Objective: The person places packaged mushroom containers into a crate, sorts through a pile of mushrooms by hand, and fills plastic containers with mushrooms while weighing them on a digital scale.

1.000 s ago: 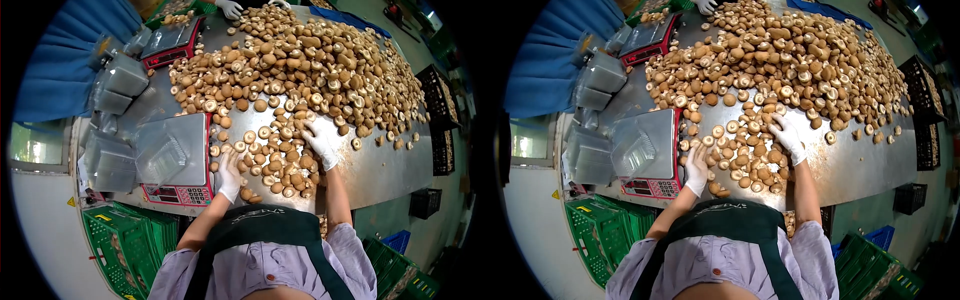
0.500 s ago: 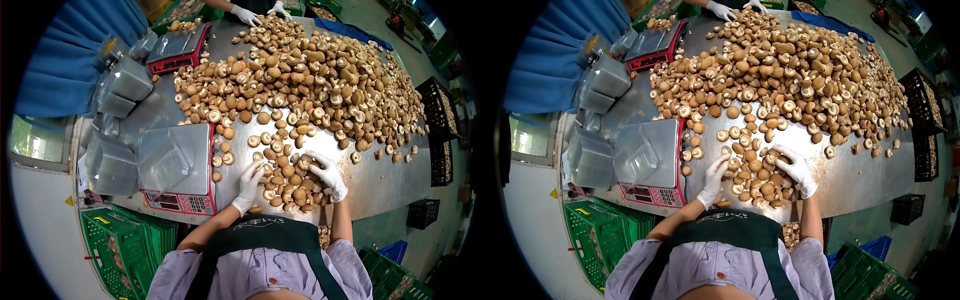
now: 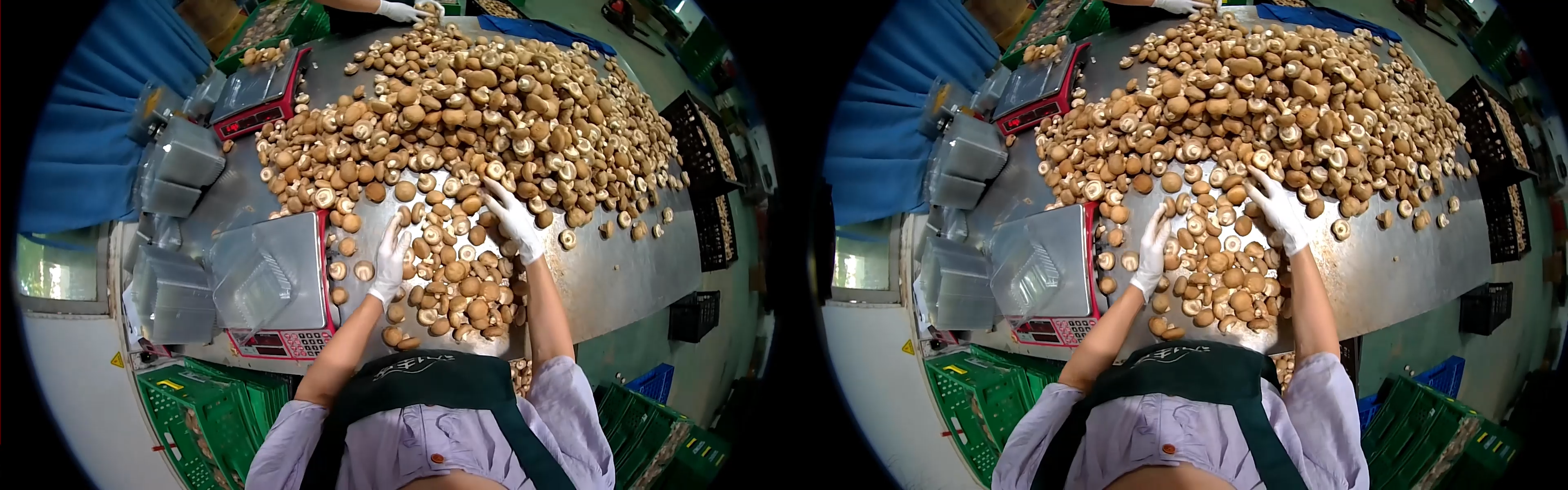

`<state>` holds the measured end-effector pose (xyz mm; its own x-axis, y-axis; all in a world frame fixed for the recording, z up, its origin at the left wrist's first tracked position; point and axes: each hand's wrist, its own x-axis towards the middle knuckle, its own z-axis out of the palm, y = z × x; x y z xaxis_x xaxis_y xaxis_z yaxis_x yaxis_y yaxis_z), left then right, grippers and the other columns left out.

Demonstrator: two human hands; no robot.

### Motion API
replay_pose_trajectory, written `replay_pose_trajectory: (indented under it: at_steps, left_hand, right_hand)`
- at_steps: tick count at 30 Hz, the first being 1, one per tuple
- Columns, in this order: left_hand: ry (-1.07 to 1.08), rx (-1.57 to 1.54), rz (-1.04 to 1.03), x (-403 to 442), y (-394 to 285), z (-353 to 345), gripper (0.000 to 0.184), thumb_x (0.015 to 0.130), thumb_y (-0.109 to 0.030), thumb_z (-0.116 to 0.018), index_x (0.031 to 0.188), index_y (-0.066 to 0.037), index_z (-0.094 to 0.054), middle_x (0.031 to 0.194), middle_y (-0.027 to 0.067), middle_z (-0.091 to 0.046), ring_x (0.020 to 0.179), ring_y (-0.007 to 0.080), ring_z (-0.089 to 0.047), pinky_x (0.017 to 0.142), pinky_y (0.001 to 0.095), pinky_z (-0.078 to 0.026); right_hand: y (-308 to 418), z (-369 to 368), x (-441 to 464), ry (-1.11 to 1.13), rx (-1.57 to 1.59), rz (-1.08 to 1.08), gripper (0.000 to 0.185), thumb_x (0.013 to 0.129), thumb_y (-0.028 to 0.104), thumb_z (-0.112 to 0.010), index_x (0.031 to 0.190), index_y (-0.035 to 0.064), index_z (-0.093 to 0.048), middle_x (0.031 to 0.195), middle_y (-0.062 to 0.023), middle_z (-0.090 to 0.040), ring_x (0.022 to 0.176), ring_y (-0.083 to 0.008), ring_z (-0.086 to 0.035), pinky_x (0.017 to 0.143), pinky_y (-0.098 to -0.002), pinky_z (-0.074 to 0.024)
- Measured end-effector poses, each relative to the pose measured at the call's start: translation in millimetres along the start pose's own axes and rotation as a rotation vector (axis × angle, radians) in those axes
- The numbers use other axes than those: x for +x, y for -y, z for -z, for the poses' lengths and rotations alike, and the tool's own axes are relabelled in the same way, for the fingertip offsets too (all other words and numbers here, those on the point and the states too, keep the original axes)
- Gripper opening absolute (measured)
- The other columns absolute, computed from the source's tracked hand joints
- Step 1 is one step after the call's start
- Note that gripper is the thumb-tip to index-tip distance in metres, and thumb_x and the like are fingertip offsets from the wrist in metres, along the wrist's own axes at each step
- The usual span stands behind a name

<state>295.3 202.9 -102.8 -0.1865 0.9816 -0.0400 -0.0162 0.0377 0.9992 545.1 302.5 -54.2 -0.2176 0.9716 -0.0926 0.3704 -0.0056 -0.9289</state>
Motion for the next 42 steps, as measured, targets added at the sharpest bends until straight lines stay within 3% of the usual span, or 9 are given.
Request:
replay_pose_trajectory:
  at_steps: [6, 8, 11, 15, 18, 28, 31, 38, 42]
  left_hand:
    - [0.170, -0.003, 0.053, 28.3, -6.8, -9.4, 0.059, 0.095, -0.032, -0.055, 0.142, -0.001, -0.035, 0.143, 0.0143, -0.040, 0.131, 0.0244, -0.039, 0.109, 0.0333, -0.030]
    - [0.201, 0.024, 0.041, 30.0, -9.4, -12.2, 0.059, 0.095, -0.032, -0.055, 0.142, -0.002, -0.037, 0.141, 0.0152, -0.043, 0.129, 0.0244, -0.042, 0.107, 0.0334, -0.032]
    - [0.258, 0.281, -0.027, 29.4, -7.2, -15.8, 0.058, 0.092, -0.034, -0.059, 0.139, -0.004, -0.043, 0.135, 0.0161, -0.051, 0.125, 0.0235, -0.048, 0.104, 0.0324, -0.037]
    - [0.297, 0.536, -0.271, 21.8, -15.1, -32.1, 0.055, 0.086, -0.035, -0.064, 0.128, -0.002, -0.052, 0.120, 0.0188, -0.058, 0.106, 0.0335, -0.056, 0.091, 0.0359, -0.044]
    - [0.340, 0.536, -0.185, -1.8, -17.3, -45.5, 0.055, 0.085, -0.034, -0.064, 0.129, -0.003, -0.052, 0.112, 0.0167, -0.061, 0.096, 0.0307, -0.058, 0.084, 0.0369, -0.046]
    - [0.438, 0.646, -0.179, -70.3, -10.7, -89.4, 0.054, 0.086, -0.034, -0.063, 0.130, -0.005, -0.052, 0.127, 0.0172, -0.054, 0.117, 0.0328, -0.051, 0.100, 0.0373, -0.039]
    - [0.532, 0.618, -0.166, -77.3, -15.3, -105.2, 0.054, 0.085, -0.034, -0.064, 0.129, -0.004, -0.052, 0.128, 0.0184, -0.052, 0.118, 0.0341, -0.050, 0.101, 0.0380, -0.039]
    - [0.673, 0.648, -0.193, -102.9, -10.7, -150.7, 0.055, 0.081, -0.033, -0.067, 0.128, -0.005, -0.054, 0.127, 0.0189, -0.053, 0.117, 0.0351, -0.051, 0.100, 0.0392, -0.039]
    - [0.788, 0.666, -0.226, -116.6, -17.8, -175.8, 0.050, 0.082, -0.027, -0.067, 0.125, -0.004, -0.056, 0.127, 0.0199, -0.053, 0.119, 0.0340, -0.049, 0.103, 0.0395, -0.037]
  right_hand:
    - [-12.6, -7.4, 20.3, 0.212, -0.271, 0.084, 0.050, 0.089, 0.039, -0.058, 0.132, 0.0138, -0.053, 0.128, -0.0221, -0.053, 0.120, -0.0344, -0.049, 0.099, -0.0402, -0.0405]
    - [-16.2, -7.2, 27.3, 0.249, -0.409, 0.138, 0.049, 0.089, 0.040, -0.058, 0.130, 0.0135, -0.055, 0.123, -0.0202, -0.057, 0.115, -0.0318, -0.053, 0.098, -0.0394, -0.0419]
    - [-13.1, -6.7, 29.1, 0.415, -0.157, 0.059, 0.044, 0.089, 0.041, -0.059, 0.122, 0.0120, -0.061, 0.115, -0.0137, -0.064, 0.106, -0.0251, -0.060, 0.095, -0.0365, -0.0439]
    - [2.5, -2.9, 11.9, 0.524, -0.160, 0.119, 0.041, 0.090, 0.041, -0.060, 0.119, 0.0117, -0.063, 0.114, -0.0100, -0.065, 0.105, -0.0227, -0.059, 0.094, -0.0338, -0.0442]
    - [4.0, 14.2, -3.2, 0.635, -0.199, -0.059, 0.038, 0.090, 0.039, -0.060, 0.118, 0.0137, -0.065, 0.110, -0.0083, -0.068, 0.101, -0.0201, -0.061, 0.092, -0.0321, -0.0444]
    - [-45.6, 51.5, -92.3, 0.487, -0.078, -0.033, 0.038, 0.087, 0.032, -0.065, 0.116, 0.0079, -0.065, 0.108, -0.0121, -0.068, 0.099, -0.0244, -0.062, 0.092, -0.0336, -0.0457]
    - [-41.8, 63.2, -113.5, 0.451, -0.416, -0.139, 0.042, 0.080, 0.042, -0.067, 0.115, 0.0184, -0.067, 0.103, -0.0126, -0.068, 0.093, -0.0291, -0.064, 0.086, -0.0366, -0.0488]
    - [-50.2, 96.1, -172.1, 0.379, -0.637, -0.168, 0.054, 0.078, 0.053, -0.062, 0.120, 0.0195, -0.064, 0.097, -0.0123, -0.070, 0.089, -0.0294, -0.066, 0.079, -0.0376, -0.0514]
    - [-45.6, 109.5, -204.6, 0.329, -0.615, -0.268, 0.045, 0.077, 0.044, -0.067, 0.113, 0.0176, -0.067, 0.095, -0.0134, -0.069, 0.088, -0.0313, -0.065, 0.081, -0.0379, -0.0506]
